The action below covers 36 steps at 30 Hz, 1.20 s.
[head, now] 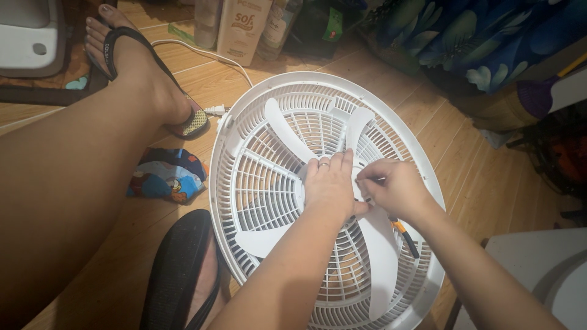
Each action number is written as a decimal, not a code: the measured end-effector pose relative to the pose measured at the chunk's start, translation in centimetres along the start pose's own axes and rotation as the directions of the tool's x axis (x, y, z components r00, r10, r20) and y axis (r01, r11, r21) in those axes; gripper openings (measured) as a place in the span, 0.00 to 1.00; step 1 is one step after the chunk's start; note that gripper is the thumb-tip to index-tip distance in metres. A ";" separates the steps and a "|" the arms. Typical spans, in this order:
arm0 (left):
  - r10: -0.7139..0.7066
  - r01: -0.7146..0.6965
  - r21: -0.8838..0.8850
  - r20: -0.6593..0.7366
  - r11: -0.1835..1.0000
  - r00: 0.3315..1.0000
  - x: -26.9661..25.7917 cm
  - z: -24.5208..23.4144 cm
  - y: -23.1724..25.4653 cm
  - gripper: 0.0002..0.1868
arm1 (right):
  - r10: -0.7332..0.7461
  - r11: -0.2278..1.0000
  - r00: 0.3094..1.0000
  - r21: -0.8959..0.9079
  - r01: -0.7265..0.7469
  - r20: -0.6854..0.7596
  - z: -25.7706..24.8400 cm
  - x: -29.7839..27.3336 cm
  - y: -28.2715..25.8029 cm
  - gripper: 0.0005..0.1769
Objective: The person sits on the floor and works on the central hub of a white electric fan. They use pliers to adjust a small metal ring or screw at the fan's center, repeatedly tightening and repositioning it while holding the fan blades steady.
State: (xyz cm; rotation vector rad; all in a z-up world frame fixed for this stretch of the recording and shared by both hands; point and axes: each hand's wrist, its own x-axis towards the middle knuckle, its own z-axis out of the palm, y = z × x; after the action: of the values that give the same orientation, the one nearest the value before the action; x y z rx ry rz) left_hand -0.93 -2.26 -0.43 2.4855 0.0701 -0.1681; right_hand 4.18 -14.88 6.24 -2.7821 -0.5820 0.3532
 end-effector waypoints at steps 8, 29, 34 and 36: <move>0.005 -0.005 0.003 -0.005 1.000 1.000 -0.1 0.0 0.0 0.69 | 0.107 0.994 0.992 0.002 -0.107 0.068 -0.4 0.0 -0.8 0.12; -0.015 0.015 0.010 -0.003 1.000 1.000 0.3 0.9 0.0 0.70 | -0.192 0.936 0.977 -0.319 0.151 -0.098 2.1 -0.5 0.1 0.08; -0.016 0.016 0.023 -0.002 1.000 1.000 0.7 1.0 0.0 0.66 | 0.202 0.942 0.978 -0.263 -0.207 -0.045 1.9 0.3 -2.0 0.14; -0.013 0.013 0.008 0.015 1.000 1.000 0.7 1.0 -0.1 0.67 | 0.218 0.930 0.975 -0.295 -0.219 -0.037 1.7 0.6 -2.5 0.16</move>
State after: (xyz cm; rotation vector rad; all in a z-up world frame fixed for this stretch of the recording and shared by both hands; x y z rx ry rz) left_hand -0.38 -2.84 -1.37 2.4914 0.0798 -0.1930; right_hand 3.34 -12.06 5.31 -3.1497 -0.3465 0.3298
